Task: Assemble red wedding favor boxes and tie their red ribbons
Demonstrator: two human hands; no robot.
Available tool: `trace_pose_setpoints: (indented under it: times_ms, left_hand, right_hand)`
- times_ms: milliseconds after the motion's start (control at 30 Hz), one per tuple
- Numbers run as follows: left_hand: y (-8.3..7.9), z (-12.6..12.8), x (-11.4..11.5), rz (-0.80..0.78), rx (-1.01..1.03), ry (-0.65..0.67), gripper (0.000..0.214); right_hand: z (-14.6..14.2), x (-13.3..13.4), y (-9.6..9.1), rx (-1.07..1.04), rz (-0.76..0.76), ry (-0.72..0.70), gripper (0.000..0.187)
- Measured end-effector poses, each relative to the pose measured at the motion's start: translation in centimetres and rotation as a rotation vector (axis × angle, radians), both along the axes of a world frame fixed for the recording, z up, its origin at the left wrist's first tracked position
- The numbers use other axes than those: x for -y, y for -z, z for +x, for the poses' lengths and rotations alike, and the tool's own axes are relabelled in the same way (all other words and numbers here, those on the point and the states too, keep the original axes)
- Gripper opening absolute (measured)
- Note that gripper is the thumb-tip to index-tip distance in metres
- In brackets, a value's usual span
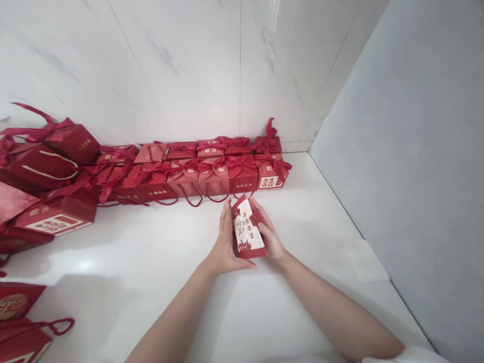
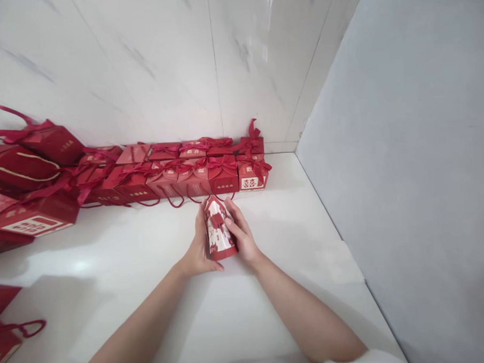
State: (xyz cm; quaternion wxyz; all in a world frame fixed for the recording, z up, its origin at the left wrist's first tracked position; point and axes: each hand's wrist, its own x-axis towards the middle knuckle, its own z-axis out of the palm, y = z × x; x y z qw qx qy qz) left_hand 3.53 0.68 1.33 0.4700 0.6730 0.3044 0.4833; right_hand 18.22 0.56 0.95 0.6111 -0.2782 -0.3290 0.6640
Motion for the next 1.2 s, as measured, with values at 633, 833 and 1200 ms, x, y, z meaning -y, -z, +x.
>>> trace_pose_setpoints:
  times_ms: [633, 833, 1200]
  left_hand:
    - [1.5, -1.0, -0.7, 0.375, -0.227, 0.007, 0.081]
    - [1.6, -1.0, -1.2, 0.399, -0.281, 0.04, 0.087]
    - [1.2, -1.0, -0.8, 0.355, -0.3, 0.062, 0.089]
  right_hand:
    - [-0.1, 1.2, -0.3, 0.538, 0.645, 0.205, 0.063]
    - [-0.3, 1.0, 0.5, 0.706, 0.74, 0.305, 0.063]
    - [-0.6, 2.0, 0.5, 0.712, 0.651, 0.34, 0.062]
